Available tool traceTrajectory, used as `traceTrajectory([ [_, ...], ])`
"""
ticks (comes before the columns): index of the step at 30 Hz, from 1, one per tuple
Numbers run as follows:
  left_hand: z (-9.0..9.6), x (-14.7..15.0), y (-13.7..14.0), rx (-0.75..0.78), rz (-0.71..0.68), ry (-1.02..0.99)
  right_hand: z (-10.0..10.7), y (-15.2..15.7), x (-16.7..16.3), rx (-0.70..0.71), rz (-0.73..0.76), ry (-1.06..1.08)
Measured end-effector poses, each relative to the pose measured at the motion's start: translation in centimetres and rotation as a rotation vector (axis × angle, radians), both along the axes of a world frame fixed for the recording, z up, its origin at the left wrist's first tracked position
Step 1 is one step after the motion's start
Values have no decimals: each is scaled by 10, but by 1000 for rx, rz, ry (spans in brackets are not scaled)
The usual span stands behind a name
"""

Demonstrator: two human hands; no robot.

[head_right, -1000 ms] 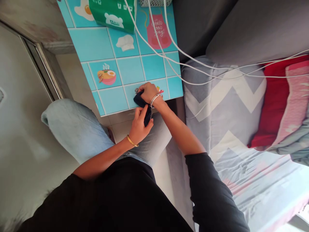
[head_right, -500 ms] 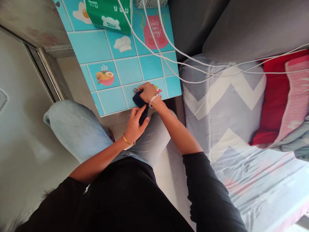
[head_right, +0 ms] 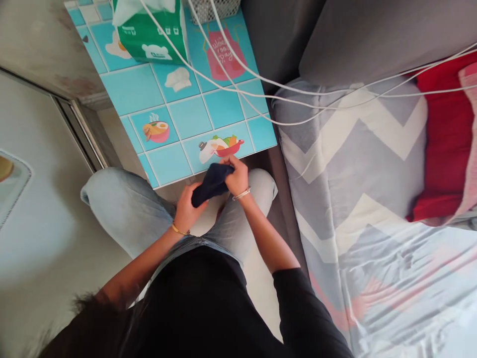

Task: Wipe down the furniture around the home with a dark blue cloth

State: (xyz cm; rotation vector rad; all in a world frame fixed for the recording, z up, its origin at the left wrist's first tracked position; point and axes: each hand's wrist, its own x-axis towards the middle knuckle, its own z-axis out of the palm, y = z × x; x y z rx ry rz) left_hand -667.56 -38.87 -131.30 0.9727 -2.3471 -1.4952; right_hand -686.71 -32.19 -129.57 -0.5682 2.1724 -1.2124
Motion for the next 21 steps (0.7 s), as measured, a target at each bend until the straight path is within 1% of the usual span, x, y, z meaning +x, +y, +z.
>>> traceTrajectory([
  [2,-4,16,-9,-37,36,-21,6,11,18,-49,-59,-57],
  [3,-5,23,-13,-38,31,-13,8,16,27,-70,-90,-67],
  [6,-2,37,-25,-23,-73,63,15,33,46,-145,-187,-70],
  [8,5,39,-32,-2,-95,120,17,42,55,-208,-247,-60],
  [11,21,27,-45,108,-6,173,21,48,72,-302,-291,1],
  [13,29,11,-56,199,69,176,25,47,85,-372,-247,56],
  [14,32,1,-61,214,88,157,26,45,92,-415,-193,81],
  [16,36,-19,-72,161,87,98,29,37,106,-494,-44,101],
  [18,38,-36,-80,83,3,37,30,25,116,-522,73,65],
  [19,38,-42,-83,75,-61,12,30,19,119,-513,97,33],
  [21,39,-46,-89,132,-185,-27,29,9,120,-475,74,-29],
])
